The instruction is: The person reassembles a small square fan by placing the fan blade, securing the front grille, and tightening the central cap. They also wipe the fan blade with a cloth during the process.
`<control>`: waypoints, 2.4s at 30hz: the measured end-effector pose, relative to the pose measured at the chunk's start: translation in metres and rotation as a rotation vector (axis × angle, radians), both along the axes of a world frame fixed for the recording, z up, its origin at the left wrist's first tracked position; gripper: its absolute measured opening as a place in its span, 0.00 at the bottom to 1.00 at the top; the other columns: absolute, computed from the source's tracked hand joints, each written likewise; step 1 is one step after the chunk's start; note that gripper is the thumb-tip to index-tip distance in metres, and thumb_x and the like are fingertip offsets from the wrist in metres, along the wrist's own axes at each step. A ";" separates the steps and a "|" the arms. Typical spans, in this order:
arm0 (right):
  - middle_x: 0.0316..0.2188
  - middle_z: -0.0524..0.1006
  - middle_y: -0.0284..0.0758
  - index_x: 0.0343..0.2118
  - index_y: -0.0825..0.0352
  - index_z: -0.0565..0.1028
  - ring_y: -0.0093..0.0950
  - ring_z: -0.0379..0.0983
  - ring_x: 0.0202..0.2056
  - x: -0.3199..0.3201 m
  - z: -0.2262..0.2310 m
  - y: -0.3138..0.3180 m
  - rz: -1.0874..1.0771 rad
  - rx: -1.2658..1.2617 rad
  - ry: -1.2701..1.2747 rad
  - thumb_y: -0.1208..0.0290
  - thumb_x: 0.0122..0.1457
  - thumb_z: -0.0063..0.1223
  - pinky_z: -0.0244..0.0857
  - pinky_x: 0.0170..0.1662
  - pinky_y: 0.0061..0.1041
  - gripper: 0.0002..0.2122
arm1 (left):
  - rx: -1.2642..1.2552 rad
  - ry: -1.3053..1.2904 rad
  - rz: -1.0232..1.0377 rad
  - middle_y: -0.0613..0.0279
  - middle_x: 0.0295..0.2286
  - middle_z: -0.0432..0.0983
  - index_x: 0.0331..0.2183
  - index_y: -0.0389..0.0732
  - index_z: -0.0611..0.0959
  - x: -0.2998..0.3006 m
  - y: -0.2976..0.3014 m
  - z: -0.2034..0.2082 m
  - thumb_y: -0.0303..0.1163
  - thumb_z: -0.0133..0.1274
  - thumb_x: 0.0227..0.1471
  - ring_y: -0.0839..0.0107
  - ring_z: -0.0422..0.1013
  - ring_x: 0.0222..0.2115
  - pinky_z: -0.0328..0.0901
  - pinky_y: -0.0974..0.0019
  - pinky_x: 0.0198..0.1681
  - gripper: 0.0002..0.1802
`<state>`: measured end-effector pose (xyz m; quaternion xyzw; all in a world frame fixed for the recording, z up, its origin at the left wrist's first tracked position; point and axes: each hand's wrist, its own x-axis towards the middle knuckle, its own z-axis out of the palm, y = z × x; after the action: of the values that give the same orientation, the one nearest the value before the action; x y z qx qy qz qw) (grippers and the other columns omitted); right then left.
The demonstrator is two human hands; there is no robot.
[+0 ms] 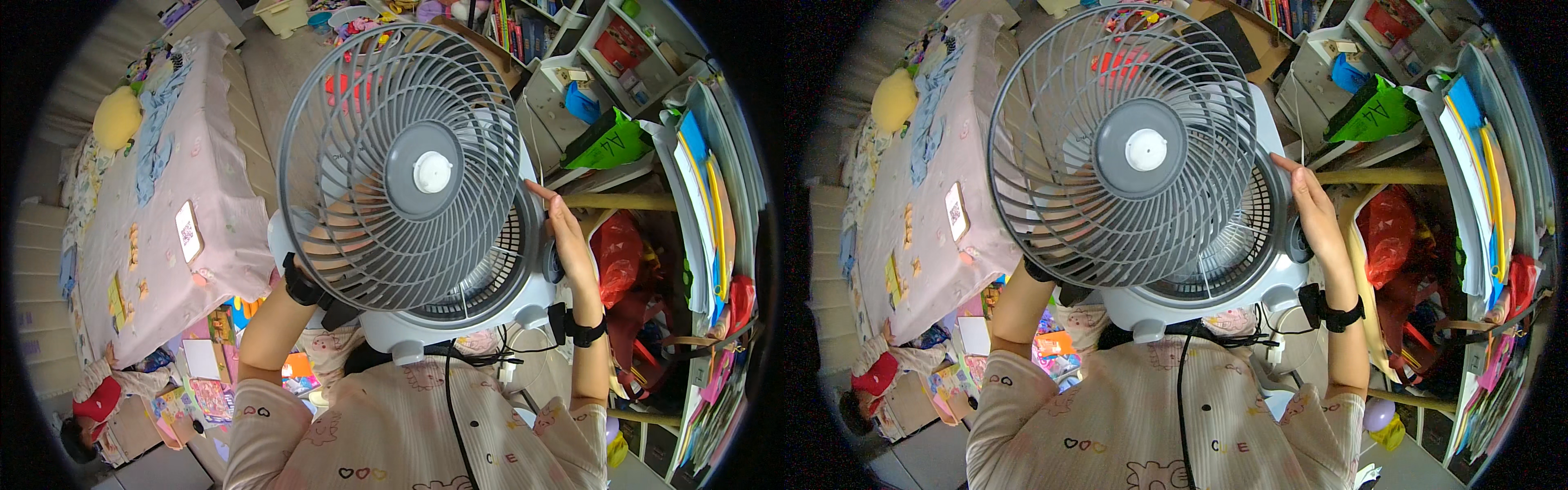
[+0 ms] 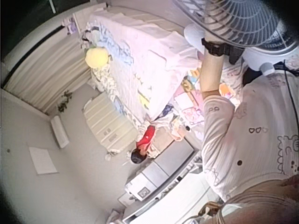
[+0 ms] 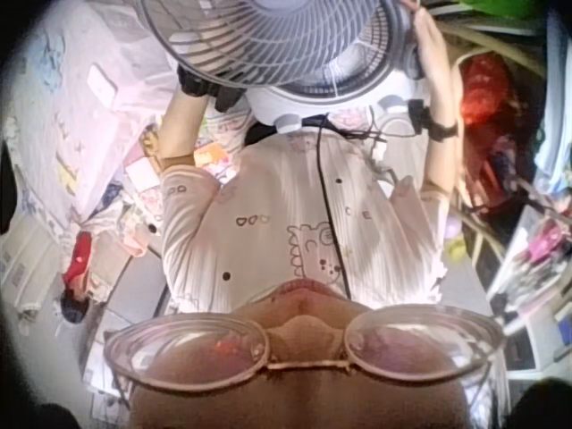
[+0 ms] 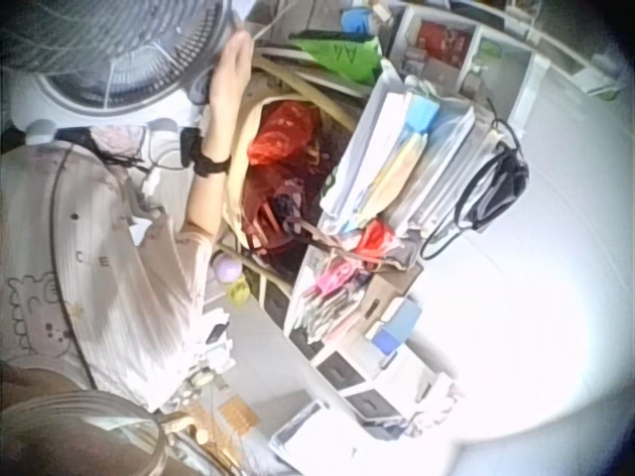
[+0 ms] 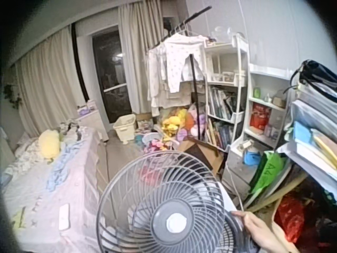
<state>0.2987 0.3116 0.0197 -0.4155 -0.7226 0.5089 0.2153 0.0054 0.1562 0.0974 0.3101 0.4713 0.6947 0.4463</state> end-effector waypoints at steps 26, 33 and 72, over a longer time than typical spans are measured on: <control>0.54 0.73 0.36 0.58 0.67 0.72 0.24 0.66 0.54 0.008 -0.014 -0.001 -0.088 0.020 0.008 0.50 0.71 0.36 0.55 0.60 0.23 0.26 | 0.107 0.198 -0.242 0.55 0.39 0.80 0.33 0.37 0.78 -0.026 0.031 -0.026 0.22 0.58 0.55 0.77 0.75 0.39 0.71 0.75 0.42 0.04; 0.52 0.74 0.37 0.59 0.69 0.68 0.27 0.70 0.51 0.011 -0.020 0.006 -0.067 -0.131 0.137 0.37 0.68 0.26 0.62 0.55 0.24 0.37 | 0.084 0.385 -0.407 0.55 0.38 0.78 0.32 0.34 0.76 0.002 0.027 -0.025 0.15 0.57 0.52 0.71 0.76 0.41 0.73 0.68 0.44 0.07; 0.62 0.68 0.36 0.63 0.59 0.64 0.29 0.62 0.63 0.015 -0.018 -0.018 0.021 0.113 -0.051 0.69 0.70 0.41 0.53 0.63 0.27 0.19 | 0.040 0.994 -0.334 0.55 0.31 0.73 0.32 0.33 0.74 0.048 0.011 -0.058 0.19 0.56 0.51 0.60 0.74 0.32 0.68 0.63 0.35 0.07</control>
<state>0.3139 0.2932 0.0013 -0.4079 -0.7596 0.4589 0.2145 0.0534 0.1677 0.0394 0.6816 0.5569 0.3921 0.2674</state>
